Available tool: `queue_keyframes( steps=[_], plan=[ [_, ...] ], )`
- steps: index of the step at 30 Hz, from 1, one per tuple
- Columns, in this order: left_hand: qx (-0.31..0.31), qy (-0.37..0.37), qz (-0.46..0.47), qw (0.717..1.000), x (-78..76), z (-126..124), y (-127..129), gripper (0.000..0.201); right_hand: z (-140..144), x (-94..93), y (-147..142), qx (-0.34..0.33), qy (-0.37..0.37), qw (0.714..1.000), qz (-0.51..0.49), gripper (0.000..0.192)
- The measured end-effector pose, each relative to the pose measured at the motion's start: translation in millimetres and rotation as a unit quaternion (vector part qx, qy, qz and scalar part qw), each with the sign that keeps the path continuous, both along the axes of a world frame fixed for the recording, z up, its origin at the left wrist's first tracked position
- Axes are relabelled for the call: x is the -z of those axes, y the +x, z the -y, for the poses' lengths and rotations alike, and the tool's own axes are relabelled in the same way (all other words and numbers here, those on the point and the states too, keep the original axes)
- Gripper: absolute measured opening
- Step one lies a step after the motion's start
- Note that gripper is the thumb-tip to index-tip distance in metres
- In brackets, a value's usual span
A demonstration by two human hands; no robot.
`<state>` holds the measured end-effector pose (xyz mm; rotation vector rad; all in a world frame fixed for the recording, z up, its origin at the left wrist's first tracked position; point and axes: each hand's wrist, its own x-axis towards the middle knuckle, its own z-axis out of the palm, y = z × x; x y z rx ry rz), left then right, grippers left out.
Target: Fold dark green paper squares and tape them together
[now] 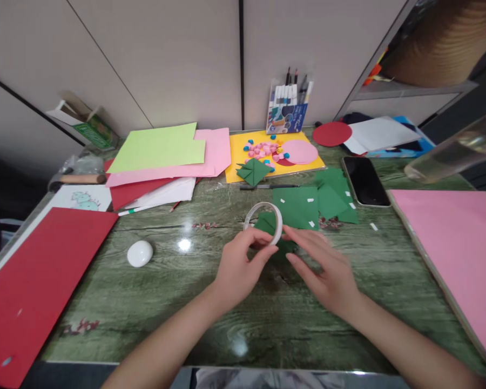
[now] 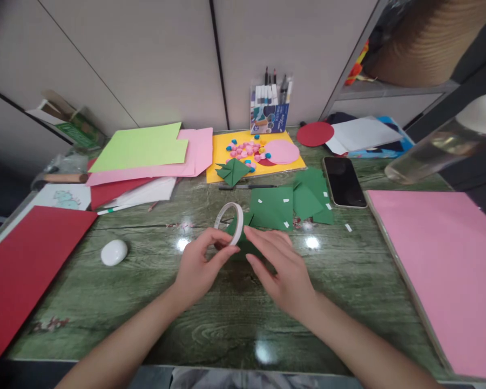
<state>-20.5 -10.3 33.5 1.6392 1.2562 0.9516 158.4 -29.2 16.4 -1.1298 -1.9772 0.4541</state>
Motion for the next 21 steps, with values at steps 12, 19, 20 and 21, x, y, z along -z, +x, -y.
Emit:
queue_keyframes(
  steps=[12,19,20,21],
  plan=[
    [0.008,0.147,-0.065,0.987,6.9,3.0,-0.5,0.005,3.9,-5.5,-3.8,0.005,-0.169,0.973,-0.159,0.04],
    [0.026,0.221,-0.096,0.97,9.5,2.4,-1.4,0.006,5.8,-5.1,-4.0,0.009,-0.174,0.964,-0.203,0.032],
    [0.03,0.232,-0.102,0.967,10.1,2.4,-1.5,0.006,6.1,-5.4,-3.9,0.01,-0.176,0.962,-0.21,0.031],
    [0.035,0.244,-0.109,0.963,10.9,2.4,-1.7,0.006,6.3,-5.8,-3.8,0.01,-0.179,0.96,-0.216,0.03]
  ],
)
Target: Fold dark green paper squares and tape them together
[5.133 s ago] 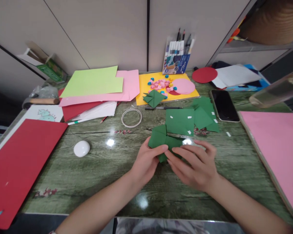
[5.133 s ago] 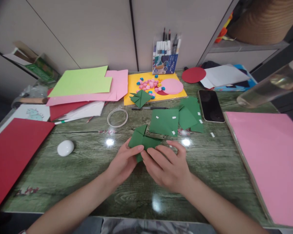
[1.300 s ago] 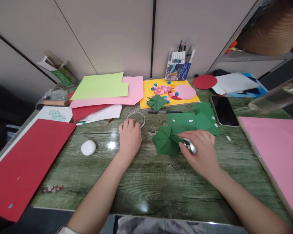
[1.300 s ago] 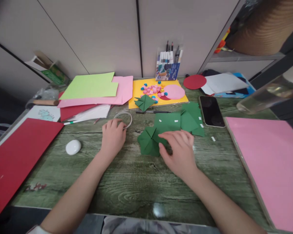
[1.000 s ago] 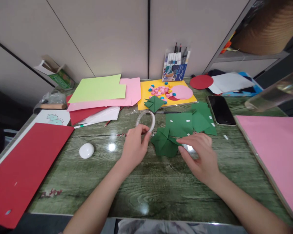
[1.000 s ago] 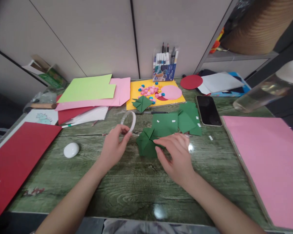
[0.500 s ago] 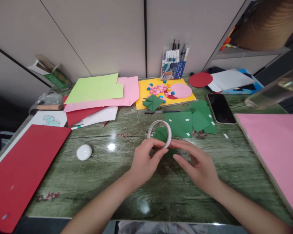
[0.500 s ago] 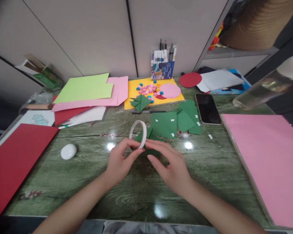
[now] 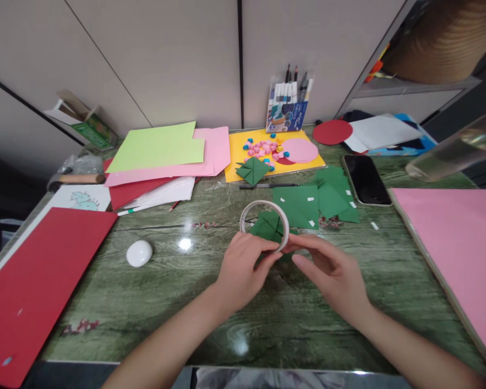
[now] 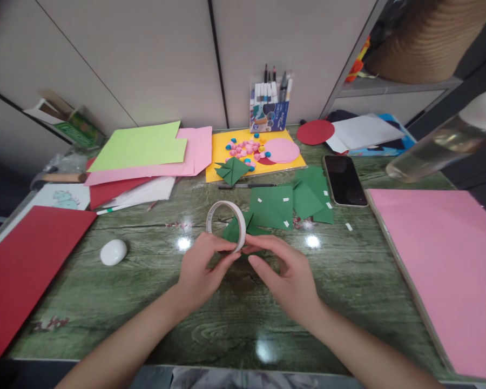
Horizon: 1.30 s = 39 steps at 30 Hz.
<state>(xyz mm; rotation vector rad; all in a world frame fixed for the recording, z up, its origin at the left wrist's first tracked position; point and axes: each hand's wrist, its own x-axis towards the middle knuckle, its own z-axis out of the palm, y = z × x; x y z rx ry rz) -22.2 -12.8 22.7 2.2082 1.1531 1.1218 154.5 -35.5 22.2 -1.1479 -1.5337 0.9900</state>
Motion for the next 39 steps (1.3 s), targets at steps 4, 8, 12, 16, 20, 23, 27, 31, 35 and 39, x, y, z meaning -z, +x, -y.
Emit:
queue_keyframes(
  steps=[4,8,12,16,20,23,27,31,35,39],
  plan=[
    [0.009,0.034,-0.026,0.999,3.3,-1,-1,0.006,0,-3.0,0,0.014,-0.007,1.0,-0.014,0.025],
    [0.004,0.02,-0.037,0.999,3.9,-1,-3,0.009,-1,-3.2,-1,0.038,0.0,0.999,0.01,0.014],
    [0.003,0.028,-0.043,0.999,2.7,1,-3,0.009,-5,2.3,1,0.103,0.05,0.99,0.087,0.009],
    [0.006,0.043,-0.055,0.998,2.4,2,0,0.006,-7,7.3,5,0.128,0.174,0.953,0.212,0.028],
    [0.001,0.044,-0.063,0.997,2.1,1,1,0.006,-8,9.0,8,0.106,0.279,0.903,0.31,0.043],
    [-0.007,0.045,-0.064,0.997,2.2,1,1,0.005,-8,8.3,8,0.121,0.304,0.886,0.329,0.038],
    [-0.003,0.061,-0.08,0.995,3.7,2,1,0.005,-8,6.0,7,0.124,0.297,0.885,0.338,0.024],
    [0.017,0.11,-0.114,0.987,5.2,4,0,0.006,-8,4.8,6,0.118,0.285,0.89,0.335,0.017],
    [0.014,0.177,-0.135,0.975,5.4,6,0,0.006,-6,2.8,3,0.118,0.267,0.905,0.311,0.012],
    [0.001,0.24,-0.1,0.966,4.8,6,3,0.01,1,-1.5,-4,0.128,0.215,0.928,0.275,0.007]
  ],
)
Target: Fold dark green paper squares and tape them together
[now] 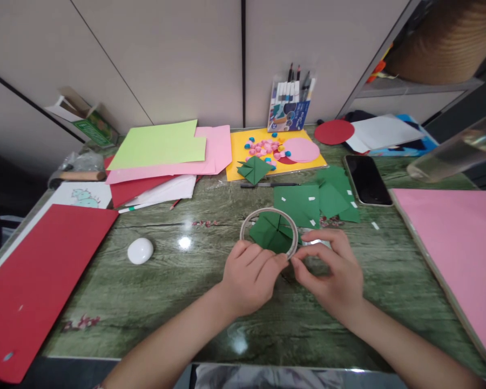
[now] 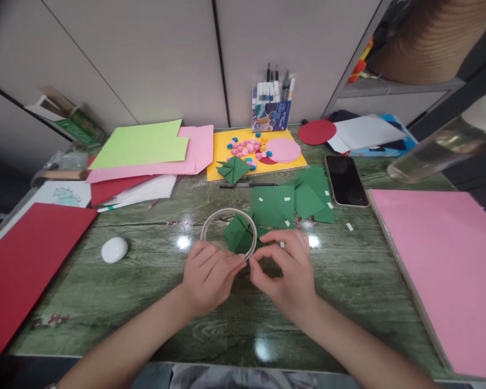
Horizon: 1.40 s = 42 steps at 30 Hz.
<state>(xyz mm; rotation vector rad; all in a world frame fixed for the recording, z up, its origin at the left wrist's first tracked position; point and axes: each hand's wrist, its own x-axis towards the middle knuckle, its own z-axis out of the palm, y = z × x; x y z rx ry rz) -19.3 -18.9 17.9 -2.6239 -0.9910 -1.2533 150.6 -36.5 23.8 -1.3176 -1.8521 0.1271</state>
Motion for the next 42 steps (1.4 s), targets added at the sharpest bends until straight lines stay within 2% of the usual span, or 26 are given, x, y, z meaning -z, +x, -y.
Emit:
queue_keyframes(
  steps=[4,6,9,10,12,16,19,25,30,33,35,36,37,38,39,40,42],
  plan=[
    [-0.002,-0.011,0.018,1.0,-0.1,5,2,0.009,-1,1.4,-1,0.003,-0.025,1.0,-0.018,0.006],
    [0.016,-0.012,0.032,0.999,1.1,8,3,0.011,-10,3.7,6,0.019,-0.03,0.999,-0.021,0.006],
    [0.072,-0.003,0.037,0.997,5.7,6,0,0.014,-25,3.8,21,0.096,-0.026,0.994,-0.048,0.007],
    [0.056,-0.006,0.019,0.998,7.8,0,-3,0.013,-29,2.8,25,0.111,-0.022,0.992,-0.054,0.007],
    [-0.043,-0.056,-0.014,0.997,11.6,-16,-11,0.004,-32,0.4,29,0.102,-0.014,0.993,-0.055,0.008],
    [-0.228,-0.164,-0.03,0.959,12.8,-52,-34,0.009,-30,1.9,25,0.018,-0.057,0.998,0.037,0.048],
    [-0.272,-0.219,-0.013,0.937,9.5,-62,-45,0.01,-29,7.7,22,-0.012,-0.096,0.986,0.133,0.051],
    [-0.287,-0.232,-0.069,0.927,12.5,-61,-45,0.011,-34,11.0,29,0.012,-0.094,0.981,0.169,0.05],
    [-0.309,-0.227,-0.104,0.918,22.6,-71,-51,0.013,-35,13.1,30,-0.009,-0.082,0.976,0.202,0.053],
    [-0.271,-0.228,-0.039,0.934,19.2,-69,-48,0.02,-34,14.3,28,0.006,-0.063,0.984,0.167,0.051],
    [-0.228,-0.234,0.064,0.943,11.7,-58,-37,0.029,-32,13.1,27,0.033,-0.041,0.988,0.143,0.05],
    [-0.198,-0.265,0.123,0.936,7.5,-49,-29,0.029,-31,11.9,26,0.047,-0.027,0.989,0.136,0.049],
    [-0.166,-0.318,0.191,0.914,3.5,-39,-21,0.03,-30,10.4,26,0.061,-0.012,0.989,0.131,0.047],
    [-0.13,-0.391,0.26,0.873,0.3,-28,-12,0.032,-29,8.9,25,0.075,0.001,0.989,0.128,0.044],
    [-0.091,-0.474,0.33,0.811,-2.0,-18,-3,0.035,-28,7.4,25,0.088,0.012,0.988,0.123,0.042],
    [-0.061,-0.543,0.398,0.737,-3.5,-8,4,0.037,-27,6.0,24,0.101,0.021,0.988,0.116,0.042],
    [-0.043,-0.62,0.507,0.597,-4.7,5,16,0.041,-25,3.8,23,0.112,0.041,0.988,0.097,0.043]
  ],
)
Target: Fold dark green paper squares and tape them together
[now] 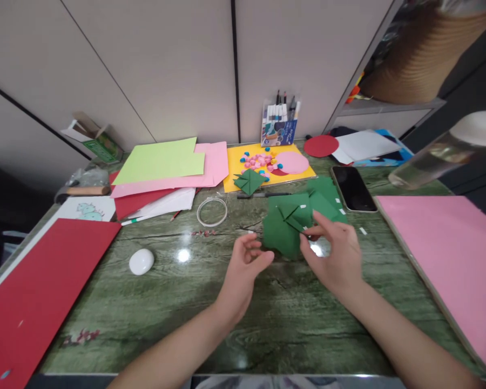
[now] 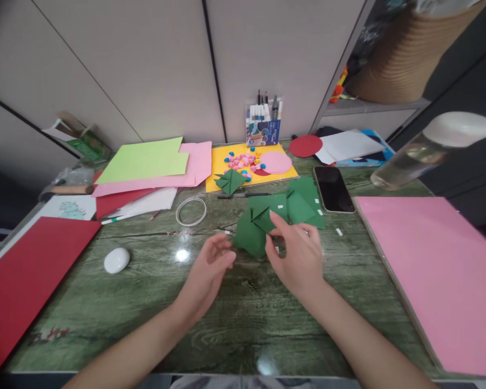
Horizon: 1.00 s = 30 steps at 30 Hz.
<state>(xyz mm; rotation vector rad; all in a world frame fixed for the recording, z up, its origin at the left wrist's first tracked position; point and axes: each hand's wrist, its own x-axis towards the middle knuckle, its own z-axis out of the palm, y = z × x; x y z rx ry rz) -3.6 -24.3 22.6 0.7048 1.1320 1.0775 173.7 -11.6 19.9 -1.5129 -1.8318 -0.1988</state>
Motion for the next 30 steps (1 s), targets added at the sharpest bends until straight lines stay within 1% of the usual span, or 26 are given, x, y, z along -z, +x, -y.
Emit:
queue_keyframes(
  steps=[2,3,5,7,9,12,15,16,17,18,19,20,21,22,23,24,26,27,28,30],
  plan=[
    [-0.007,-0.093,0.103,0.99,-0.4,6,5,0.045,3,-1.4,-2,-0.011,0.021,0.999,-0.023,0.047],
    [0.0,-0.128,0.145,0.981,-0.6,6,6,0.042,5,-1.8,-3,-0.022,0.025,0.999,-0.033,0.049],
    [0.027,-0.17,0.218,0.961,-1.2,6,6,0.034,9,-2.2,-5,-0.042,0.019,0.998,-0.053,0.053],
    [0.043,-0.18,0.265,0.946,-1.6,5,5,0.026,12,-1.7,-8,-0.062,0.009,0.996,-0.07,0.055],
    [0.04,-0.168,0.283,0.943,-1.8,4,4,0.024,13,-0.5,-10,-0.086,0.008,0.993,-0.077,0.057],
    [0.023,-0.141,0.269,0.953,-1.9,5,3,0.02,14,1.1,-14,-0.121,0.006,0.991,-0.062,0.063],
    [0.003,-0.137,0.243,0.96,-1.6,4,3,0.016,18,-0.7,-15,-0.114,0.012,0.992,-0.053,0.066],
    [-0.005,-0.139,0.238,0.961,-1.1,4,3,0.015,21,-2.2,-15,-0.117,0.019,0.991,-0.063,0.065],
    [-0.012,-0.141,0.235,0.962,-0.5,3,2,0.015,24,-4.1,-16,-0.135,0.023,0.987,-0.085,0.064],
    [-0.016,-0.143,0.236,0.961,0.3,2,2,0.014,29,-6.0,-16,-0.171,0.013,0.978,-0.116,0.063],
    [-0.019,-0.147,0.241,0.959,1.1,1,1,0.013,33,-7.8,-17,-0.236,-0.033,0.958,-0.157,0.062],
    [-0.019,-0.15,0.247,0.957,1.9,0,0,0.011,36,-9.3,-18,-0.284,-0.107,0.93,-0.207,0.059],
    [-0.018,-0.152,0.255,0.955,2.7,-1,-1,0.009,38,-10.2,-20,-0.309,-0.199,0.896,-0.247,0.056],
    [-0.015,-0.152,0.262,0.953,3.3,-2,-1,0.008,40,-10.4,-21,-0.317,-0.283,0.857,-0.291,0.052],
    [-0.013,-0.151,0.268,0.951,3.7,-3,-1,0.007,40,-9.9,-22,-0.309,-0.345,0.818,-0.341,0.048],
    [-0.01,-0.147,0.272,0.951,4.0,-4,-2,0.008,39,-8.9,-22,-0.293,-0.392,0.781,-0.388,0.045],
    [-0.007,-0.138,0.274,0.952,4.0,-6,-1,0.012,36,-5.6,-22,-0.261,-0.431,0.722,-0.474,0.045],
    [-0.006,-0.135,0.273,0.952,4.0,-6,-1,0.013,34,-3.9,-22,-0.25,-0.439,0.701,-0.503,0.046],
    [-0.007,-0.133,0.272,0.953,3.9,-6,-1,0.015,32,-2.4,-21,-0.242,-0.442,0.687,-0.523,0.048],
    [-0.006,-0.127,0.266,0.956,4.0,-6,-1,0.016,30,-0.6,-19,-0.236,-0.448,0.671,-0.541,0.049]
  ],
)
